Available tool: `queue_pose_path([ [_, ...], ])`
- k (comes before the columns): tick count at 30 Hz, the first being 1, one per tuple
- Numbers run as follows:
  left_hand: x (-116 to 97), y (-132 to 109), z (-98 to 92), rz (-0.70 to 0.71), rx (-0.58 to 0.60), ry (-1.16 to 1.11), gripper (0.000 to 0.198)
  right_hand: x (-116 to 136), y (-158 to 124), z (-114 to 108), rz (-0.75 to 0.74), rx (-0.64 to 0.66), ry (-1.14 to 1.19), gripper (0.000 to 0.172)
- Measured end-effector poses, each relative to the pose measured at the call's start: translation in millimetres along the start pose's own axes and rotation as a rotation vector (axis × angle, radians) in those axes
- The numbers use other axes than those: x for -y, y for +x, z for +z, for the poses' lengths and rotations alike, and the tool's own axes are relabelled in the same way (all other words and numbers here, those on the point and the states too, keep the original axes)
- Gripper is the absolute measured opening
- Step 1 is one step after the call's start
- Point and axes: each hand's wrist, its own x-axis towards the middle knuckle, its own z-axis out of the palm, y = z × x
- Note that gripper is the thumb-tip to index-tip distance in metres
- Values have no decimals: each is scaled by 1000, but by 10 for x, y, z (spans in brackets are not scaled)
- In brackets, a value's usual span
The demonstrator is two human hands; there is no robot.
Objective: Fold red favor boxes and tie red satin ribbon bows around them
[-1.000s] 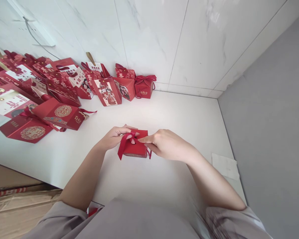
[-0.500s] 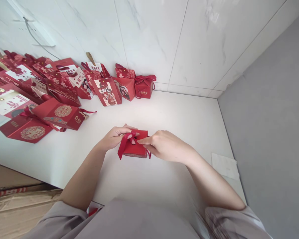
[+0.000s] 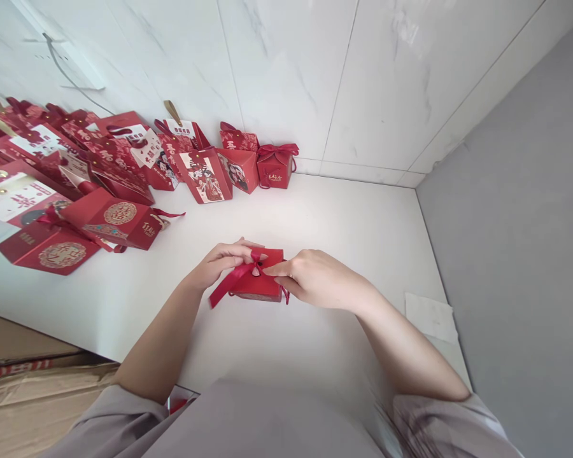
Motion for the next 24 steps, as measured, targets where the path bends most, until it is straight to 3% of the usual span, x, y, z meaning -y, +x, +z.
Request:
queue_pose_path([
  [3, 16, -6, -13, -4, -2, -68, 29, -3, -4, 2, 0, -9, -3, 36],
  [11, -104, -6, 23, -6, -3, 151, 25, 19, -12, -47, 26, -3, 56, 31],
  [24, -52, 12, 102, 1, -95, 283, 18, -43, 50, 20, 43, -58, 233, 19],
])
